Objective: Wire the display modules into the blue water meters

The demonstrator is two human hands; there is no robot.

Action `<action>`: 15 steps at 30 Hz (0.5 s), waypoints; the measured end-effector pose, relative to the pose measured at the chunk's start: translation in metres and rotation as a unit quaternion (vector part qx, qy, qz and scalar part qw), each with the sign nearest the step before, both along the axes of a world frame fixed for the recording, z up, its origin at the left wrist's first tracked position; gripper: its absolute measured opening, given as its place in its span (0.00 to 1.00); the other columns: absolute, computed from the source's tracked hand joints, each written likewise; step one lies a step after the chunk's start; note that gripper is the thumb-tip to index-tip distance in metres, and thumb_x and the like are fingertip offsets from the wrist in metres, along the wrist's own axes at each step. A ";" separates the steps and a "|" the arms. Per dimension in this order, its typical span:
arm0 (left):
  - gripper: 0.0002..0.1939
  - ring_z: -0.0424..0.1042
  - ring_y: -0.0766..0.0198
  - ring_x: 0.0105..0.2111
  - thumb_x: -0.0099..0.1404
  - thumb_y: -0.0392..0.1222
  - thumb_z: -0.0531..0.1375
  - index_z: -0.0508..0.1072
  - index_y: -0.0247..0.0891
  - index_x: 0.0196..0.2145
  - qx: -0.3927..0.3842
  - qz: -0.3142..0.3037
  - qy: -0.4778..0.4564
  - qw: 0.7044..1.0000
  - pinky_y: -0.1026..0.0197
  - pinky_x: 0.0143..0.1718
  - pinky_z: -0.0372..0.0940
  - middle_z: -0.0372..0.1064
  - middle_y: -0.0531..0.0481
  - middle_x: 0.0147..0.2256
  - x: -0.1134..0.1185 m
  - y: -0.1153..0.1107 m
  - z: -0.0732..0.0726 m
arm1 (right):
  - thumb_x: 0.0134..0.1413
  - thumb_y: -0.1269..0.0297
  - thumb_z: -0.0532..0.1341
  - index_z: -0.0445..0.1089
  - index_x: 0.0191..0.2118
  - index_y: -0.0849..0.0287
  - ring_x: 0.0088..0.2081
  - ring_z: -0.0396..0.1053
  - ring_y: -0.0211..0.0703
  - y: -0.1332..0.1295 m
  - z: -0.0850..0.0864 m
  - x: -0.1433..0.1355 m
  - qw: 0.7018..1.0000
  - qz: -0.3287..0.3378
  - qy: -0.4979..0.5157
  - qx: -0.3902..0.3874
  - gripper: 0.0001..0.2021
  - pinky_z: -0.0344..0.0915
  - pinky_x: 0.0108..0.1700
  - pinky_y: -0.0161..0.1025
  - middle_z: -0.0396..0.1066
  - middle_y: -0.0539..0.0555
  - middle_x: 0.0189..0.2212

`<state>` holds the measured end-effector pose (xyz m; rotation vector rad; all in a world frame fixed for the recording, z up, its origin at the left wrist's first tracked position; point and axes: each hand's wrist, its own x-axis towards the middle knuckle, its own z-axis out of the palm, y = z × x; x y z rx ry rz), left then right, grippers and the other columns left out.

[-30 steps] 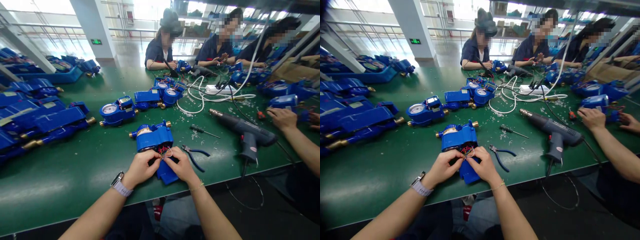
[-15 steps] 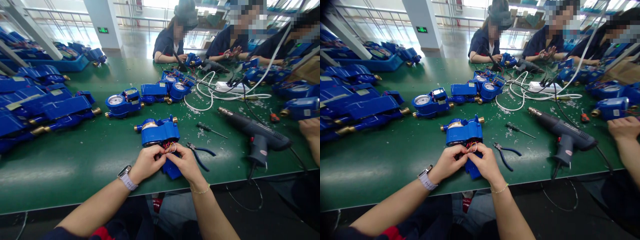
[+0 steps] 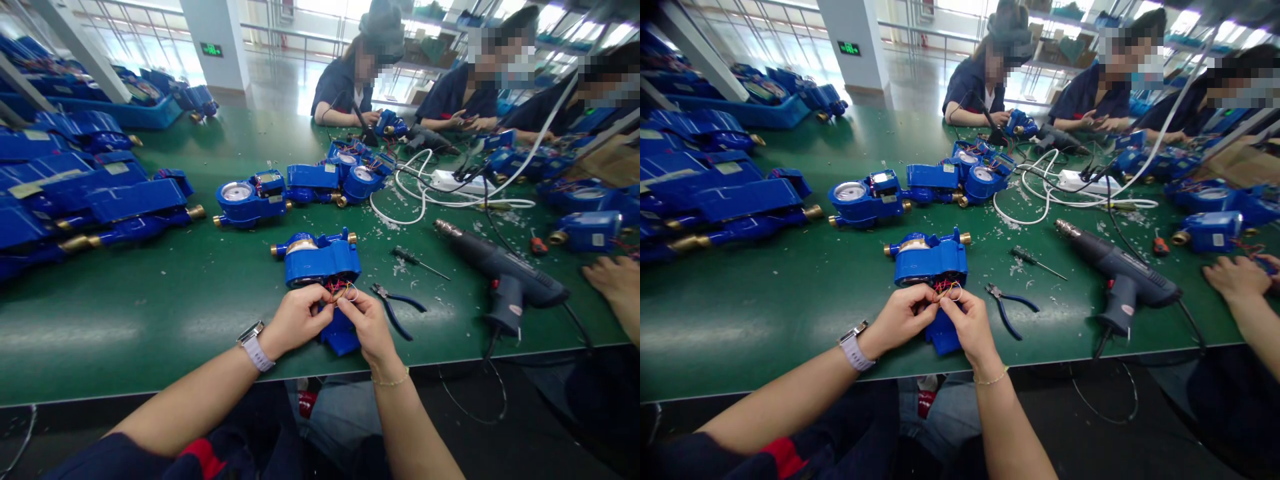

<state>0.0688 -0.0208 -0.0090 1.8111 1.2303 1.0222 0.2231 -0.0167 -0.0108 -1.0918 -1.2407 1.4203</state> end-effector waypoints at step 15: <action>0.07 0.59 0.71 0.20 0.64 0.40 0.57 0.71 0.35 0.30 0.019 -0.002 0.018 1.000 0.68 0.22 0.53 0.65 0.55 0.23 -0.003 -0.001 0.001 | 0.51 0.68 0.59 0.72 0.27 0.58 0.33 0.67 0.40 -0.001 0.008 0.003 0.983 -0.012 -0.134 0.126 0.06 0.63 0.39 0.38 0.70 0.51 0.28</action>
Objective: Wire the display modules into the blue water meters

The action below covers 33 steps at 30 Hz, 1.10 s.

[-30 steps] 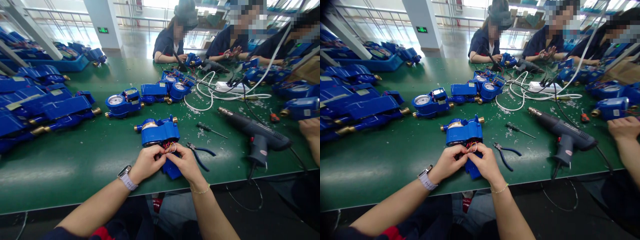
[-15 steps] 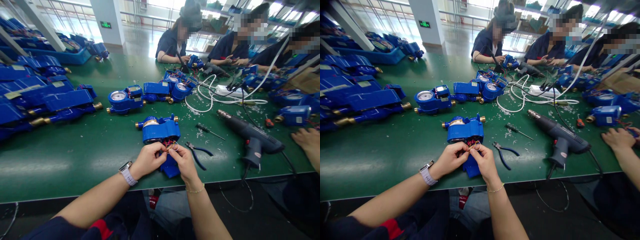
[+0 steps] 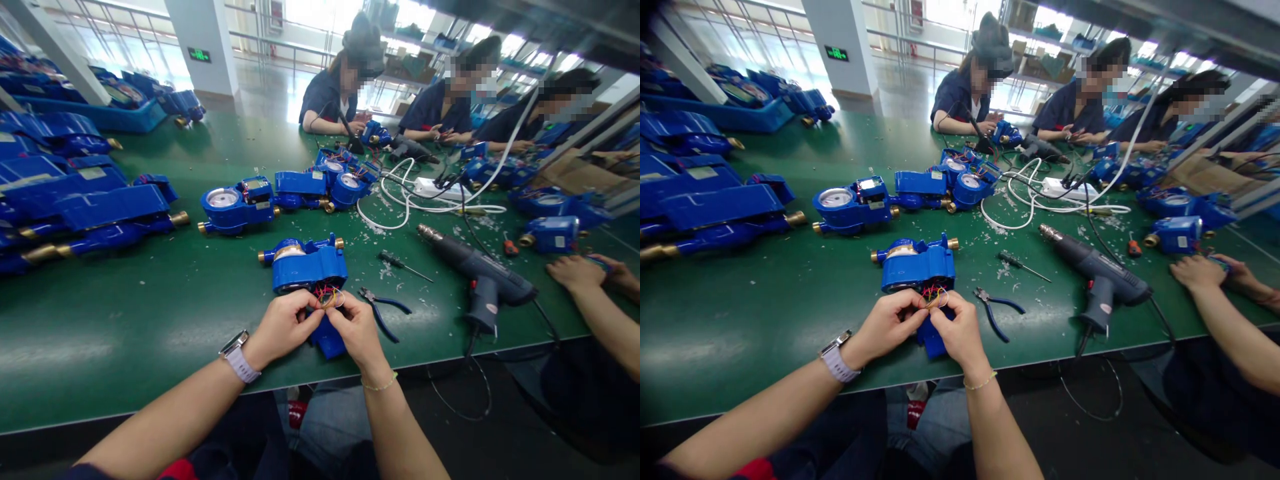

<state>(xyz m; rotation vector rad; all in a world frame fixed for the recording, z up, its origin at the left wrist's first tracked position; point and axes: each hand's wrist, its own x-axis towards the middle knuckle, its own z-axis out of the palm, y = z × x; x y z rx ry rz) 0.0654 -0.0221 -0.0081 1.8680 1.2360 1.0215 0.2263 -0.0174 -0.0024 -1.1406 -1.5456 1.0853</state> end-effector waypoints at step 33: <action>0.09 0.65 0.67 0.25 0.65 0.40 0.56 0.73 0.34 0.31 0.001 -0.028 -0.029 0.999 0.66 0.27 0.58 0.70 0.50 0.26 -0.001 -0.001 0.006 | 0.59 0.71 0.56 0.65 0.34 0.56 0.54 0.62 0.49 -0.012 0.007 0.002 0.937 -0.046 -0.224 0.264 0.04 0.57 0.55 0.51 0.66 0.57 0.50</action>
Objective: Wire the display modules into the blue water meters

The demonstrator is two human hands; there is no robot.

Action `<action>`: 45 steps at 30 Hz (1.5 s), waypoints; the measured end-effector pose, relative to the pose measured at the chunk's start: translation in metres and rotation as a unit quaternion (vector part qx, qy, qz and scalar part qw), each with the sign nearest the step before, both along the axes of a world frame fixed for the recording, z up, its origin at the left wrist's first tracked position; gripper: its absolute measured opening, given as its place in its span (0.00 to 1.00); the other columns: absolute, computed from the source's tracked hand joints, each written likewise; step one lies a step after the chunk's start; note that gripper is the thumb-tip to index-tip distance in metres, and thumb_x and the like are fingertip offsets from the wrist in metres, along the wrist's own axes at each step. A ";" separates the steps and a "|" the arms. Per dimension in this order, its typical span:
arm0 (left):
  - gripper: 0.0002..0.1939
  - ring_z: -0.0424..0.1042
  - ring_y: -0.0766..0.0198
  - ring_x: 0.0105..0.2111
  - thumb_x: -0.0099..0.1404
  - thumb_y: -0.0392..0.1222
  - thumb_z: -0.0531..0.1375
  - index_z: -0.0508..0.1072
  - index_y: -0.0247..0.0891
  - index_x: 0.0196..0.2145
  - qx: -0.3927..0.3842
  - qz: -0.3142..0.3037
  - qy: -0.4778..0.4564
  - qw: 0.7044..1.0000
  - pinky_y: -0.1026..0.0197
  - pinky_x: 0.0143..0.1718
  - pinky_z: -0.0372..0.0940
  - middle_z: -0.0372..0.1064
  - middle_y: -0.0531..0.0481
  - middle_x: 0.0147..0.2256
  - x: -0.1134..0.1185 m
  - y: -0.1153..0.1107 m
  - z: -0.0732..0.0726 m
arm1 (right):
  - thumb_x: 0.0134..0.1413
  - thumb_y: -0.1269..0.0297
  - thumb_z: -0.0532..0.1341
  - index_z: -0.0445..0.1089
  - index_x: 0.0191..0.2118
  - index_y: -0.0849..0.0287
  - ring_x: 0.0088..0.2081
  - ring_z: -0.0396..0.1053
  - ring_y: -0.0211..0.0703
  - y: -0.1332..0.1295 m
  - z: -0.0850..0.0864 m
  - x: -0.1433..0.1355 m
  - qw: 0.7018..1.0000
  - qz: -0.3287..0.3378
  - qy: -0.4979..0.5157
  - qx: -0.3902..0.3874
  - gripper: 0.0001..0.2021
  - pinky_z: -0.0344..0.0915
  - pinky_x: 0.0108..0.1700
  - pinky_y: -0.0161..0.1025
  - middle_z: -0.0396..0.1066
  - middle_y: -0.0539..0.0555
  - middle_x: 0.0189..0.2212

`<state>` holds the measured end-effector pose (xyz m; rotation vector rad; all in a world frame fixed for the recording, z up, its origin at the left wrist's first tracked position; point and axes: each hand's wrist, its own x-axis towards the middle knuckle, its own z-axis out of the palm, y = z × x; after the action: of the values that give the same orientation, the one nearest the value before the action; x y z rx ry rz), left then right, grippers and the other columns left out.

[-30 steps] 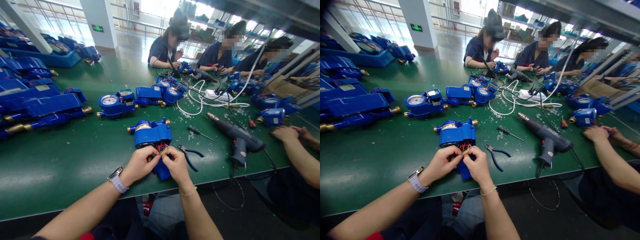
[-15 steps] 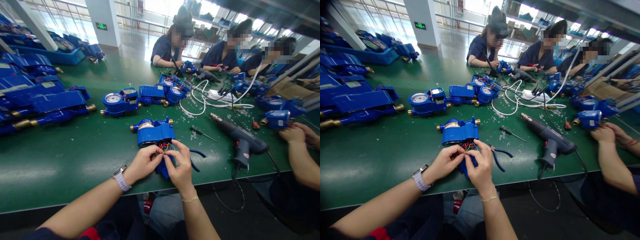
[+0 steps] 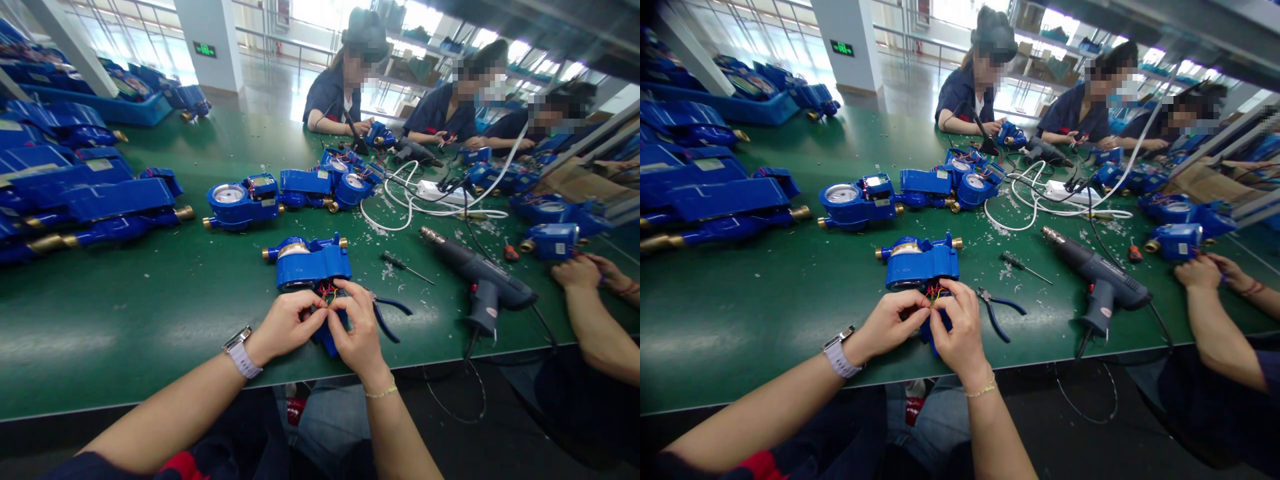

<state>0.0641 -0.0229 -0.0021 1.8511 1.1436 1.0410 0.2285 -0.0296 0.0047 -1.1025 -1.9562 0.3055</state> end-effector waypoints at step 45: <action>0.05 0.74 0.64 0.32 0.65 0.39 0.60 0.75 0.38 0.35 0.072 0.014 0.007 0.997 0.63 0.35 0.66 0.76 0.50 0.33 0.007 0.006 -0.011 | 0.33 0.70 0.69 0.69 0.28 0.66 0.19 0.67 0.38 0.072 -0.013 0.273 0.754 -0.401 0.425 -0.300 0.12 0.65 0.18 0.32 0.69 0.52 0.20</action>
<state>0.0707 -0.0169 -0.0127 1.9620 1.1325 1.1538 0.5018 0.0424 -0.0082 -1.6927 -0.4599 0.8093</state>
